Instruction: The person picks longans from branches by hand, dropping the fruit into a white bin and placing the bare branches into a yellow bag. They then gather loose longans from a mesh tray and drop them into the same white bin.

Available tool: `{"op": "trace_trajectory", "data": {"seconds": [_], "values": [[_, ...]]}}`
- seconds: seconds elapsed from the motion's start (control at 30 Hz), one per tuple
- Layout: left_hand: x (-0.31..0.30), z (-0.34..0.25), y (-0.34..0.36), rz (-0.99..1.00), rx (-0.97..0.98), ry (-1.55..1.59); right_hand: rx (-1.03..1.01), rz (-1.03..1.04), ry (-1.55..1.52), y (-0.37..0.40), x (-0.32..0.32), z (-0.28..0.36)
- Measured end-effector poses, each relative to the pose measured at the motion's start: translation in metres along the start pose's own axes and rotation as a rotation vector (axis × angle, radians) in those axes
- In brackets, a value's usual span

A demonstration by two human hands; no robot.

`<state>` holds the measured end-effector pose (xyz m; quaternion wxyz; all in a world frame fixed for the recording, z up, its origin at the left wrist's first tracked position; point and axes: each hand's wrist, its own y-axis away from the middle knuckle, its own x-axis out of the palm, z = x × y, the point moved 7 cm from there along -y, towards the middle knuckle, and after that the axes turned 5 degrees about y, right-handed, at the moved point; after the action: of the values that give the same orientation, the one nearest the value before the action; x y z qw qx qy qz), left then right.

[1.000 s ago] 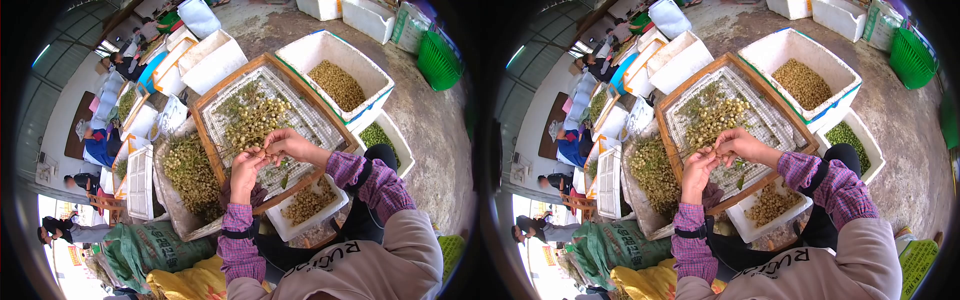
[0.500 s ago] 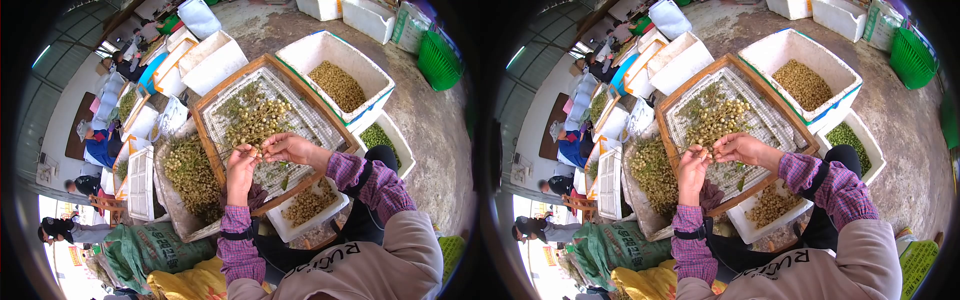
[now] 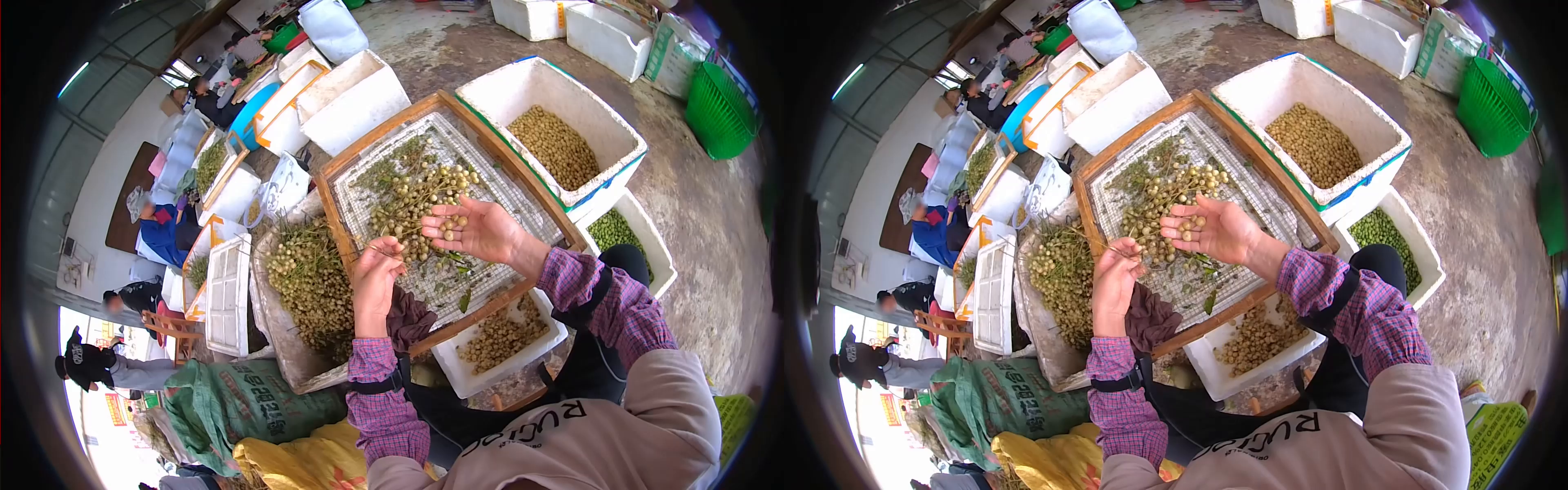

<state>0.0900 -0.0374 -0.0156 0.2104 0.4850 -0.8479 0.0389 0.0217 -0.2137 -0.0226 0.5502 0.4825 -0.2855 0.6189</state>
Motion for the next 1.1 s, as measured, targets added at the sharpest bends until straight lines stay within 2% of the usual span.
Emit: {"op": "trace_trajectory", "data": {"seconds": [0.13,0.17,0.33,0.57,0.67,0.87,0.97,1.07,1.1], "values": [[0.041,-0.002,0.005,0.17,0.084,-0.17,0.05,-0.023,0.114,-0.005,-0.002,-0.012],[0.048,-0.001,0.005,0.122,0.102,-0.245,0.069,-0.033,0.15,-0.005,-0.002,-0.016],[0.064,0.003,0.007,-0.047,0.307,-1.018,0.115,-0.044,0.227,-0.012,-0.015,-0.03],[0.086,0.003,0.014,0.009,0.594,-1.424,0.092,-0.119,0.316,-0.019,-0.04,-0.046],[0.082,0.012,0.011,0.063,0.509,-1.451,0.105,-0.2,0.374,-0.014,-0.039,-0.05],[0.079,0.012,0.011,0.078,0.569,-1.364,0.107,-0.202,0.54,-0.013,-0.04,-0.054],[0.06,0.024,0.002,0.052,0.485,-1.151,0.07,-0.226,0.542,-0.007,-0.027,-0.049],[0.048,0.022,-0.001,-0.018,0.277,-0.687,0.071,-0.227,0.505,-0.008,-0.029,-0.048],[0.047,0.022,-0.002,-0.008,0.252,-0.671,0.078,-0.221,0.493,-0.008,-0.028,-0.047]]}}
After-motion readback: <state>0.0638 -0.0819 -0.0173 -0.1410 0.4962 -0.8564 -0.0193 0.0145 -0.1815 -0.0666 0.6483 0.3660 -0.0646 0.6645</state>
